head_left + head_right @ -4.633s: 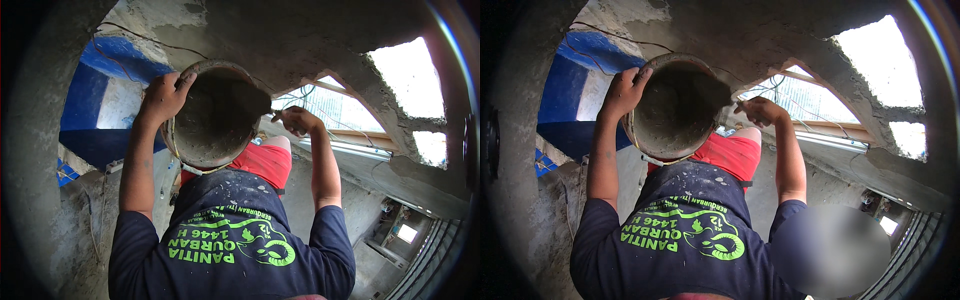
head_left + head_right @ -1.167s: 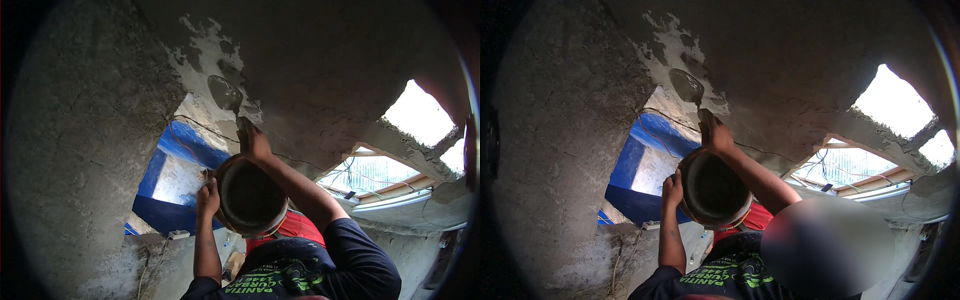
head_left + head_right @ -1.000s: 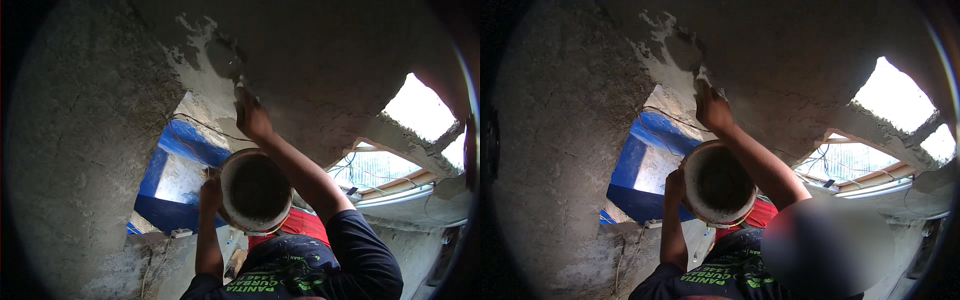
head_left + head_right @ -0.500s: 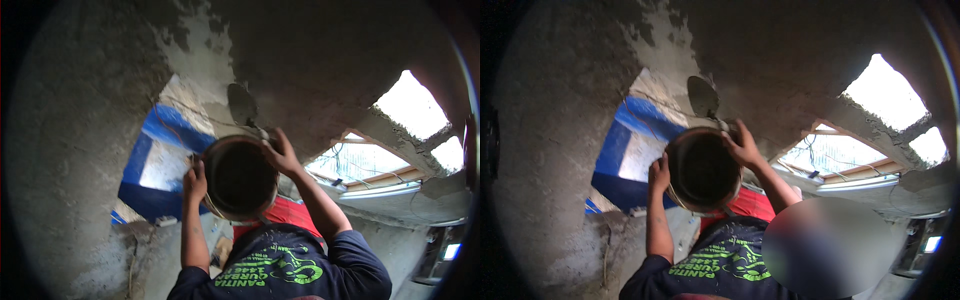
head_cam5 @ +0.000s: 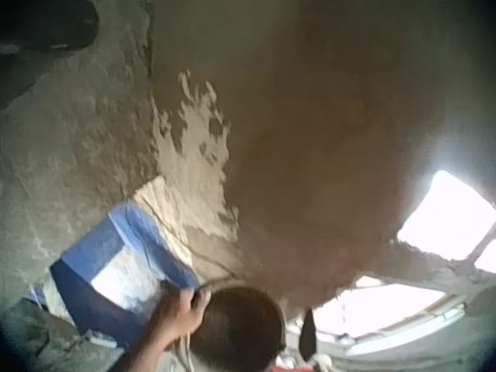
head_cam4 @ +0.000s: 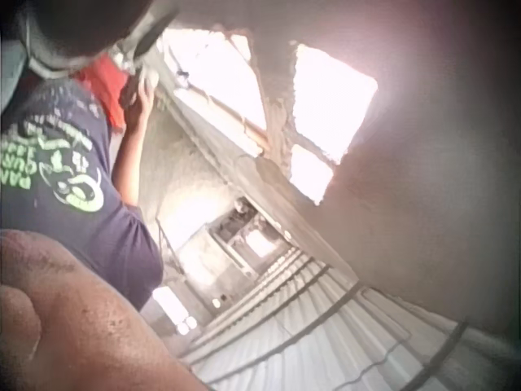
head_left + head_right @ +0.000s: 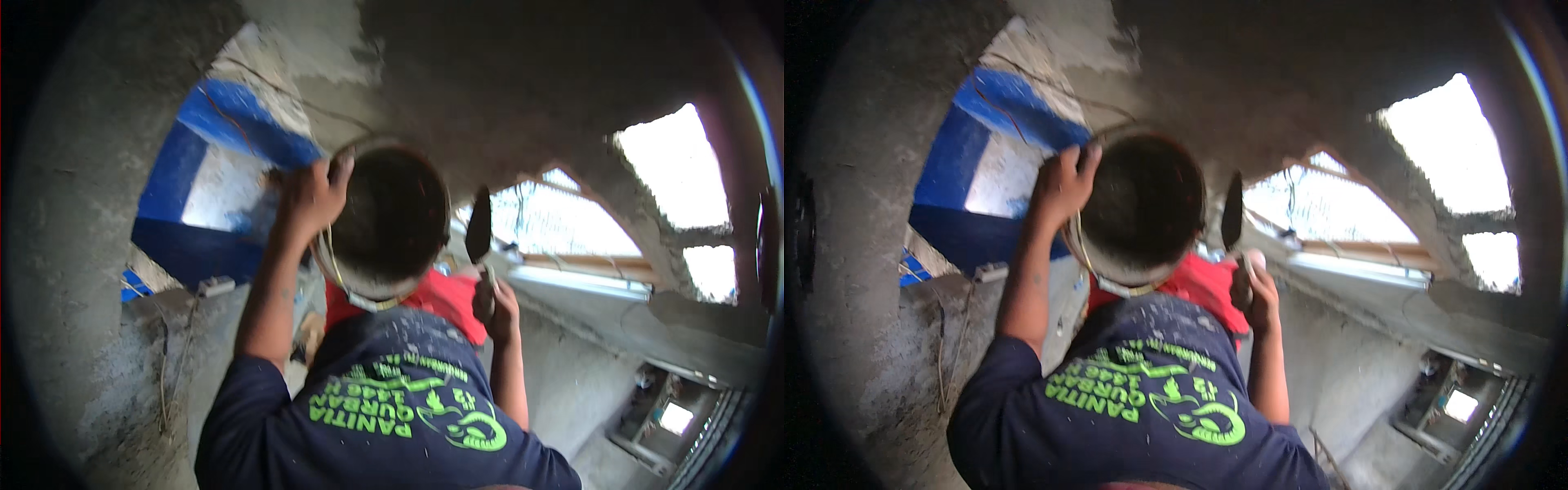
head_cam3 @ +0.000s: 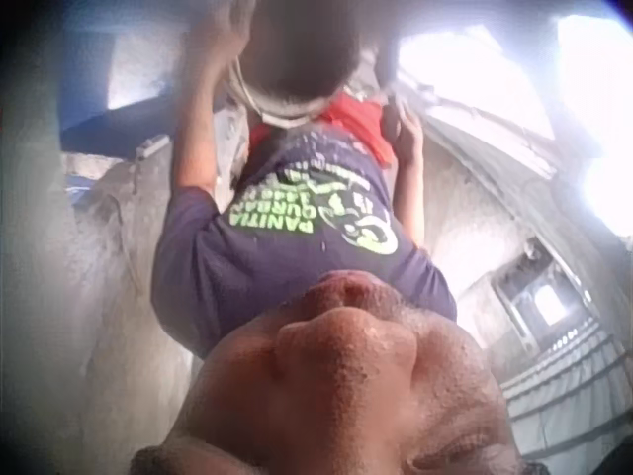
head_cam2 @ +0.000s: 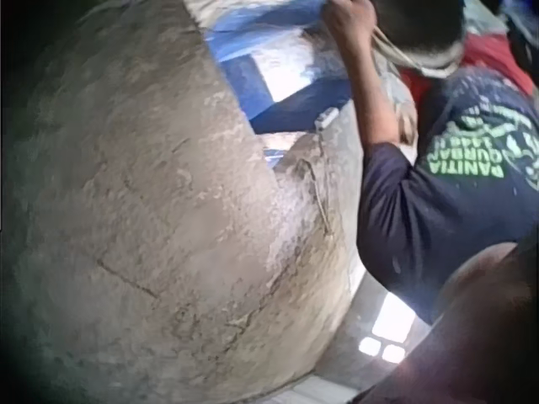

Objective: Using a trowel to apply plaster or cement mixture to a wall surface from a bucket.

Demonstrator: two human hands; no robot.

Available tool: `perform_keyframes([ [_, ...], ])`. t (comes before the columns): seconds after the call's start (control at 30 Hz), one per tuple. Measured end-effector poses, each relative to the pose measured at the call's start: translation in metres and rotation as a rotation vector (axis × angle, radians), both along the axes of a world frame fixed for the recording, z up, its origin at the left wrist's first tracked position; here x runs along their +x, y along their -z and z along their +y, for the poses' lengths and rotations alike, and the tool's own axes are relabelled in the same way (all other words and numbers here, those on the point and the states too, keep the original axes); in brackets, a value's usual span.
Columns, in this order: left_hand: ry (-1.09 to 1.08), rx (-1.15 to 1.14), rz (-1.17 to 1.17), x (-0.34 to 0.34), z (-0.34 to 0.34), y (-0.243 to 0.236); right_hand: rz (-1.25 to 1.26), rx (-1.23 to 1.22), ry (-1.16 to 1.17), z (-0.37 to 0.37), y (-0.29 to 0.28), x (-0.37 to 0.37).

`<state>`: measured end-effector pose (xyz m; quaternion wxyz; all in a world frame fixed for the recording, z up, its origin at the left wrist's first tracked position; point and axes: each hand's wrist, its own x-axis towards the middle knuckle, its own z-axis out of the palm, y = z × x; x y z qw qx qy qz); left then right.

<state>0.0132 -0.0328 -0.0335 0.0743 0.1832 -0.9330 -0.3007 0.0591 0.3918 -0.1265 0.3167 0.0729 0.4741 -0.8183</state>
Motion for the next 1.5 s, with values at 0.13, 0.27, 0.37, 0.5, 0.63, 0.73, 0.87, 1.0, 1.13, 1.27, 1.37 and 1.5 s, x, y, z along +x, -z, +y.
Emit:
perform_keyframes([
  [0.13, 0.080, -0.035, -0.036, -0.020, 0.012, -0.008, -0.066, -0.007, -0.060, -0.024, -0.020, -0.008],
  [0.27, 0.139, -0.061, -0.093, -0.027, 0.023, -0.007, -0.237, -0.361, -0.072, -0.028, -0.019, -0.009],
  [0.37, 0.143, -0.064, -0.106, -0.026, 0.030, -0.007, -0.287, -0.485, -0.051, -0.028, -0.012, -0.006],
  [0.5, 0.143, -0.075, -0.102, -0.024, 0.035, -0.007, -0.332, -0.534, -0.022, -0.021, -0.002, -0.005],
  [0.63, 0.137, -0.061, -0.118, -0.021, 0.035, -0.012, -0.353, -0.521, -0.021, -0.019, -0.002, -0.005],
  [0.73, 0.119, -0.066, -0.131, -0.021, 0.033, -0.009, -0.293, -0.348, -0.023, -0.020, -0.008, -0.007],
  [0.87, 0.134, -0.071, -0.108, -0.021, 0.033, -0.012, 0.226, 0.412, -0.097, -0.015, -0.027, -0.024],
  [1.0, 0.166, -0.105, -0.109, -0.031, 0.040, -0.008, 0.921, 0.984, -0.237, -0.013, -0.068, -0.058],
  [1.13, 0.189, -0.109, -0.119, -0.035, 0.048, -0.009, 1.070, 1.473, -0.743, -0.057, -0.135, -0.086],
  [1.27, 0.202, -0.127, -0.142, -0.038, 0.057, -0.015, 1.273, 1.572, -0.909, -0.104, -0.126, -0.114],
  [1.37, 0.189, -0.104, -0.172, -0.035, 0.055, -0.019, 1.365, 1.578, -1.003, -0.132, -0.099, -0.129],
  [1.5, 0.206, -0.130, -0.168, -0.038, 0.056, -0.015, 1.584, 1.476, -1.039, -0.162, -0.071, -0.122],
])
